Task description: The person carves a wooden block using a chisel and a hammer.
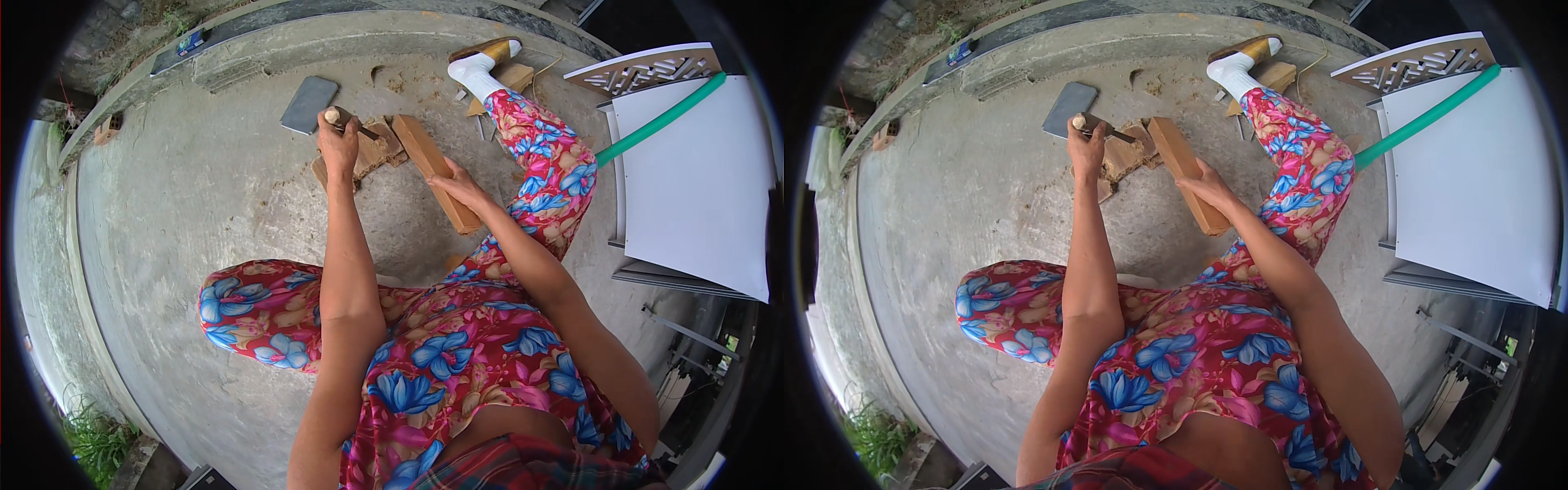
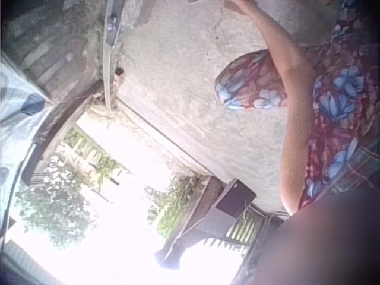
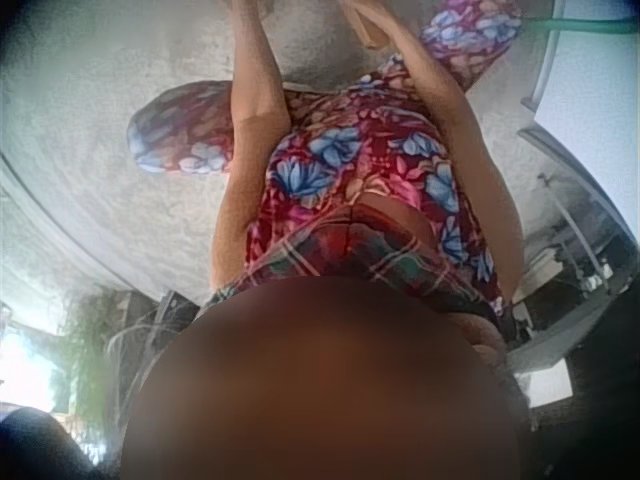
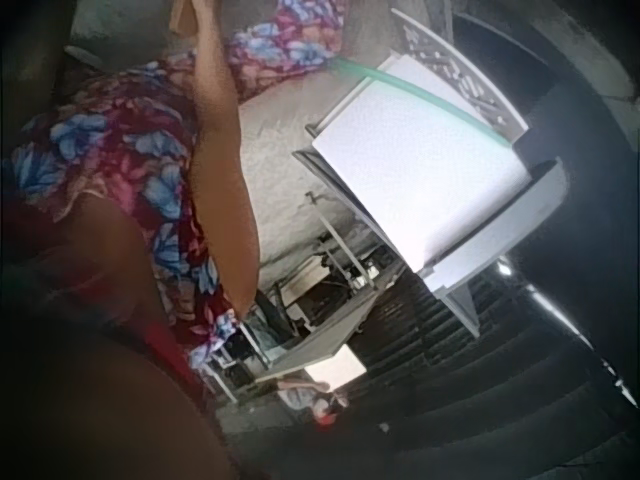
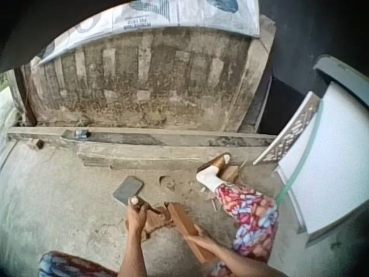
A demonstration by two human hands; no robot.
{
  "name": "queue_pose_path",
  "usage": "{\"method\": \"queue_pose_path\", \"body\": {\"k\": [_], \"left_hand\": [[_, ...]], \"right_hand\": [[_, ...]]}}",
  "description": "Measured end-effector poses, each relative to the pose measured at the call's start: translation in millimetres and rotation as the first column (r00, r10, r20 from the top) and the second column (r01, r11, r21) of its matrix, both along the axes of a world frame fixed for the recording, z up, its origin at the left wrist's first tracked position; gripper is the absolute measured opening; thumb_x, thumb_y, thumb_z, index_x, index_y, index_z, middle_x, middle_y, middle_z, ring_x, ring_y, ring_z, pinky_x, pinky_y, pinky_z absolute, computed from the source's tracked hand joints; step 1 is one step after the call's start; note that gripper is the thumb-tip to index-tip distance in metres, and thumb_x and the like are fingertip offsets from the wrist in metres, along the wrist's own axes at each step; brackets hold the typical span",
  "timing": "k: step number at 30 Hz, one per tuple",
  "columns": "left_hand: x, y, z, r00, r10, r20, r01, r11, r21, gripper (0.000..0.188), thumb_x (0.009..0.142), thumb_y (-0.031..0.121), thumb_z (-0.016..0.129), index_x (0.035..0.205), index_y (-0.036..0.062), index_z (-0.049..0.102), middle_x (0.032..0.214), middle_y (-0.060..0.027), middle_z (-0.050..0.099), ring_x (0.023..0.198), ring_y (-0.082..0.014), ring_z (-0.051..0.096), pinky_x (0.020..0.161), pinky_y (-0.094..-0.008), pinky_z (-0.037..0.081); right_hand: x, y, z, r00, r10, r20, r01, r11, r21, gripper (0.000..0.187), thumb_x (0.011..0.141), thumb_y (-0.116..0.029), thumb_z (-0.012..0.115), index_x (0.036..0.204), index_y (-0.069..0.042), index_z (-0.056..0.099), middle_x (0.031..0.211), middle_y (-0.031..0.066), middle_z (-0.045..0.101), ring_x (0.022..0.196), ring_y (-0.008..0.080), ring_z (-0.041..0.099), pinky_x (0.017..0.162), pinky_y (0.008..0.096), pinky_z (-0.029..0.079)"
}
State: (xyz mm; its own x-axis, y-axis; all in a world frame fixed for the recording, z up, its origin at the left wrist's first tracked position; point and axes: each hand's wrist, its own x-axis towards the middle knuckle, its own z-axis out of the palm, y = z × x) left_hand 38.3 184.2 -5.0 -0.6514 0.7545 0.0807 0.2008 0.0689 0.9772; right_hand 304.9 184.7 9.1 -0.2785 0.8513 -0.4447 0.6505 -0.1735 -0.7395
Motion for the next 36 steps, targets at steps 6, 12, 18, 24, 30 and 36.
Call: {"method": "queue_pose_path", "body": {"k": [6, 12, 18, 24, 30, 36], "left_hand": [[2.9, -1.9, 3.2, 0.997, -0.080, -0.023, 0.079, 0.997, -0.027, 0.031, 0.084, 0.014, 0.072, 0.105, 0.0004, 0.054, 0.090, -0.0138, 0.069, 0.084, -0.0260, 0.067, 0.076, -0.0372, 0.052], [-3.1, 2.7, -2.6, 0.982, -0.191, 0.011, 0.190, 0.969, -0.155, 0.033, 0.083, 0.015, 0.073, 0.107, 0.0011, 0.055, 0.089, -0.0130, 0.070, 0.081, -0.0243, 0.068, 0.073, -0.0367, 0.053], [14.6, 1.4, 10.5, 0.981, -0.183, -0.059, 0.174, 0.976, -0.129, 0.040, 0.082, 0.015, 0.072, 0.111, -0.0018, 0.050, 0.094, -0.0263, 0.068, 0.094, -0.0424, 0.067, 0.079, -0.0446, 0.052], [-2.1, 0.4, 23.6, 0.999, 0.042, -0.031, -0.041, 0.998, 0.039, 0.041, 0.084, 0.007, 0.071, 0.113, -0.0020, 0.045, 0.092, -0.0205, 0.066, 0.085, -0.0322, 0.067, 0.079, -0.0402, 0.051], [6.6, 4.4, 31.9, 0.997, 0.073, 0.012, -0.073, 0.997, 0.009, 0.038, 0.085, 0.011, 0.072, 0.114, 0.0001, 0.049, 0.095, -0.0171, 0.067, 0.087, -0.0278, 0.066, 0.080, -0.0379, 0.051], [7.2, 11.3, 38.4, 0.991, 0.125, 0.038, -0.126, 0.992, 0.025, 0.037, 0.085, 0.011, 0.072, 0.113, -0.0004, 0.051, 0.093, -0.0168, 0.067, 0.086, -0.0278, 0.066, 0.080, -0.0383, 0.051]], "right_hand": [[-1.5, -3.0, 3.9, 0.994, 0.106, 0.032, -0.104, 0.992, -0.068, 0.085, 0.074, -0.038, 0.074, 0.143, 0.002, 0.041, 0.127, 0.0227, 0.060, 0.119, 0.0305, 0.058, 0.100, 0.0356, 0.045], [-3.3, -5.3, 4.1, 0.995, 0.099, 0.005, -0.099, 0.994, -0.043, 0.086, 0.074, -0.040, 0.073, 0.141, 0.002, 0.043, 0.126, 0.0223, 0.061, 0.118, 0.0304, 0.059, 0.099, 0.0355, 0.045], [3.2, 0.0, -3.4, 0.995, 0.095, 0.008, -0.095, 0.994, -0.052, 0.083, 0.074, -0.039, 0.073, 0.141, 0.001, 0.044, 0.126, 0.0221, 0.061, 0.117, 0.0303, 0.059, 0.098, 0.0353, 0.046], [-5.6, -7.7, 3.6, 0.995, 0.098, -0.014, -0.098, 0.993, -0.068, 0.084, 0.074, -0.040, 0.072, 0.141, 0.001, 0.043, 0.126, 0.0224, 0.061, 0.117, 0.0306, 0.059, 0.099, 0.0355, 0.046], [2.1, -6.0, -9.0, 0.997, 0.067, -0.029, -0.067, 0.998, -0.016, 0.082, 0.075, -0.039, 0.073, 0.141, 0.001, 0.043, 0.127, 0.0216, 0.060, 0.117, 0.0302, 0.059, 0.099, 0.0353, 0.045], [-4.6, -16.8, 6.5, 0.995, 0.102, -0.019, -0.103, 0.994, -0.038, 0.082, 0.076, -0.037, 0.073, 0.142, 0.000, 0.042, 0.129, 0.0217, 0.059, 0.120, 0.0303, 0.057, 0.101, 0.0365, 0.045]]}}
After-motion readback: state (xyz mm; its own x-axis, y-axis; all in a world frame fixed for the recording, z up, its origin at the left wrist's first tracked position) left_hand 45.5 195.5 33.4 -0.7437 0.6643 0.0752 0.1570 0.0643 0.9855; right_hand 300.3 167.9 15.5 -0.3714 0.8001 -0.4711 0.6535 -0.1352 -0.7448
